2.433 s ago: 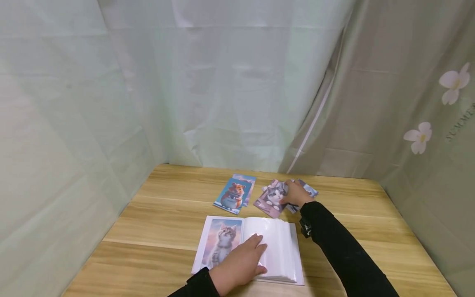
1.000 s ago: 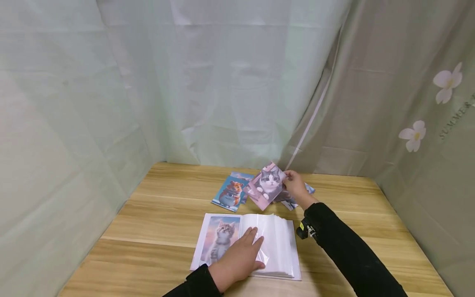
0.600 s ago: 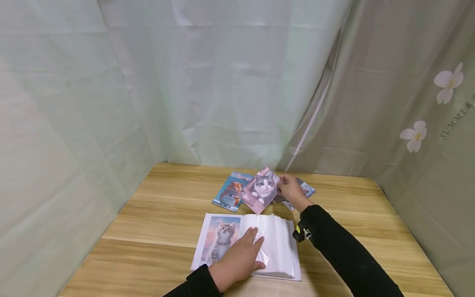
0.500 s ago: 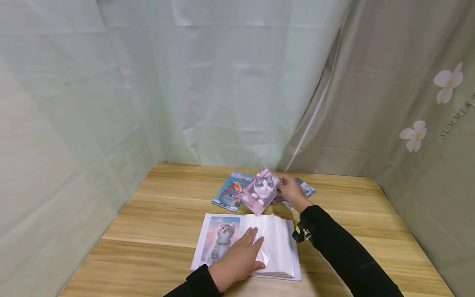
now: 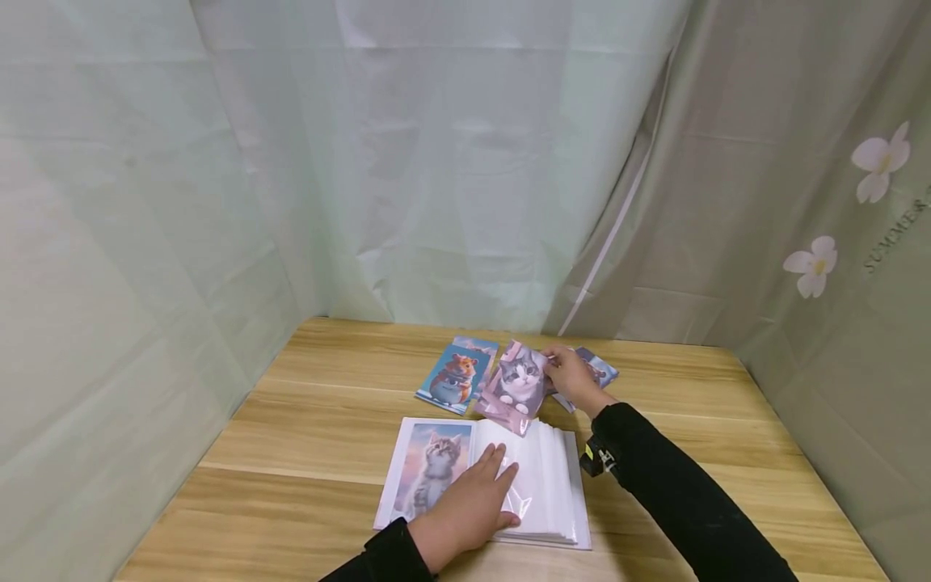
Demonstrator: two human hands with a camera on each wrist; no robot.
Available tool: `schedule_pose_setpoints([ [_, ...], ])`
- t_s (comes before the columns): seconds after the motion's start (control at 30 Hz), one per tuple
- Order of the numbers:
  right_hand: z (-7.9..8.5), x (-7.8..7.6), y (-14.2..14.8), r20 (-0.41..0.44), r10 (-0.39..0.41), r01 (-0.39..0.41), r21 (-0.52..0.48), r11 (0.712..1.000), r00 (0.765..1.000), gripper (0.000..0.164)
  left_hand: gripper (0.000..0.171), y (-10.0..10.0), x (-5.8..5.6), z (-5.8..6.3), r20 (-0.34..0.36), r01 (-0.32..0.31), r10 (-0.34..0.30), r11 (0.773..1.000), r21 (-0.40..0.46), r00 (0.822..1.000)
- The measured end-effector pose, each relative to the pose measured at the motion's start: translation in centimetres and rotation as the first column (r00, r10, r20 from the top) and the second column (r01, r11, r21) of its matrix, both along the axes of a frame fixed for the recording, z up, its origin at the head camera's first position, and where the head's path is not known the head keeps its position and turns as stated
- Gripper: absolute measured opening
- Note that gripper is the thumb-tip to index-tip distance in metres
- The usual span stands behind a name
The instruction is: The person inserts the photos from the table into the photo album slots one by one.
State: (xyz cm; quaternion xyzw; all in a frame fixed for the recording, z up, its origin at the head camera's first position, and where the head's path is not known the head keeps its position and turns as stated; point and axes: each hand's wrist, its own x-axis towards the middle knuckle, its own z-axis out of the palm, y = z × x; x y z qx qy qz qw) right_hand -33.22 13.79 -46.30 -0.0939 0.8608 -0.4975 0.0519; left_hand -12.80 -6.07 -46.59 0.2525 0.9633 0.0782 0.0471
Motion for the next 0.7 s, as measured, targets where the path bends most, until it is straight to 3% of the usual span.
schedule_pose_setpoints([
  [0.27, 1.3, -0.5, 0.2, -0.037, 0.089, -0.082, 0.147, 0.986, 0.995, 0.028, 0.073, 0.0, 0.0, 0.0, 0.018, -0.002, 0.002, 1.0, -0.002, 1.0],
  [0.53, 2.8, -1.1, -0.4, -0.025, 0.153, -0.148, 0.135, 0.98, 0.988, 0.033, 0.072, 0.1, 0.0, 0.1, 0.043, -0.012, 0.012, 1.0, -0.001, 0.999],
  [0.7, 3.7, -1.3, -0.7, -0.054, 0.196, -0.181, 0.202, 0.962, 0.979, 0.033, 0.073, 0.1, 0.1, 0.0, 0.03, -0.01, 0.01, 1.0, 0.001, 1.0],
])
